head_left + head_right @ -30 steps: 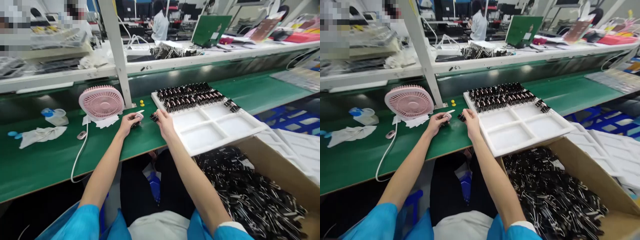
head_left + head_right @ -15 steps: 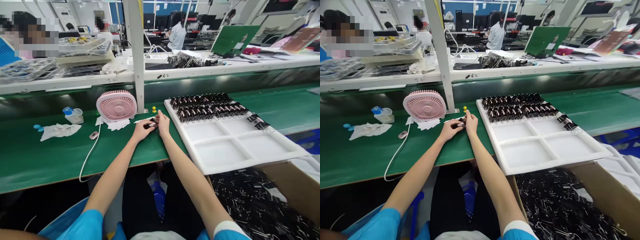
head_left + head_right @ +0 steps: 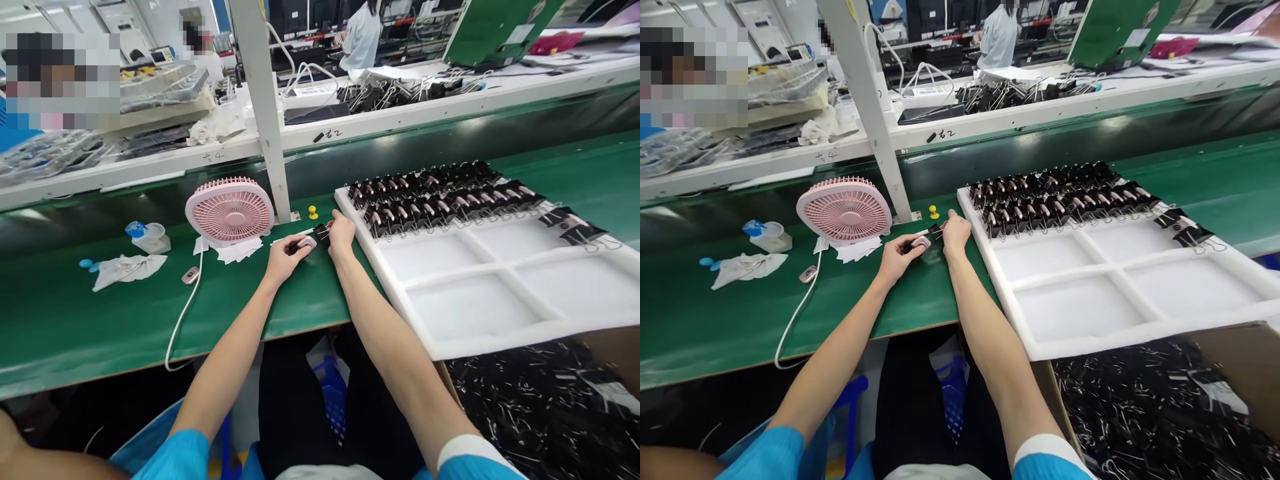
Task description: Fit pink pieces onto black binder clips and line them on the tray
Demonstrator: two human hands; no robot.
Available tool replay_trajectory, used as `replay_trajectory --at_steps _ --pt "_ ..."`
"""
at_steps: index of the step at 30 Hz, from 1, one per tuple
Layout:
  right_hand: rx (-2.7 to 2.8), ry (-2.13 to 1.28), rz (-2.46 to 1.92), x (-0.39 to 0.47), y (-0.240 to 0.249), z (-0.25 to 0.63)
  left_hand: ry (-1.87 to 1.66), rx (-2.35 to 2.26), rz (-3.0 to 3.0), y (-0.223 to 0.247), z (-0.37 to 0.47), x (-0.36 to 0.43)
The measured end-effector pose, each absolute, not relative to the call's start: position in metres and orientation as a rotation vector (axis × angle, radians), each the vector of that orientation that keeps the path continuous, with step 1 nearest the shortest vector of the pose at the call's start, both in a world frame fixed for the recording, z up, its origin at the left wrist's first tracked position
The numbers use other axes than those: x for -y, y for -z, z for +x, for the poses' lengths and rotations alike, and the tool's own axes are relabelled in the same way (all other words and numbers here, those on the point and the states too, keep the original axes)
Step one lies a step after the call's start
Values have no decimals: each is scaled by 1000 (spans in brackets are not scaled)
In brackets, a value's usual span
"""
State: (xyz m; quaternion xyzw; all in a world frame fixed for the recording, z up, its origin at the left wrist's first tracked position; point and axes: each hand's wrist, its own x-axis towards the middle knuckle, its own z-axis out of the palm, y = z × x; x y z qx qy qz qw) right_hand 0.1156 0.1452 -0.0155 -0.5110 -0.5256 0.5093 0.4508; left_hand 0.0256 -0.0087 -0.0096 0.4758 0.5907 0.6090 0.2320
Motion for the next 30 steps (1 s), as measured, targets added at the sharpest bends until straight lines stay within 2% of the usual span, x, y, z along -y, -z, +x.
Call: replay_trajectory --at_steps 18,24,30 --pt "1115 -1413 -1334 -118 -4 115 -1680 -1628 1300 7 26 8" --pt "1186 -1377 -1317 -114 -5 118 -1660 -1656 1285 6 25 8" --pt "1451 -1293 -1123 -99 -8 127 -1698 -1742 1362 8 15 10"
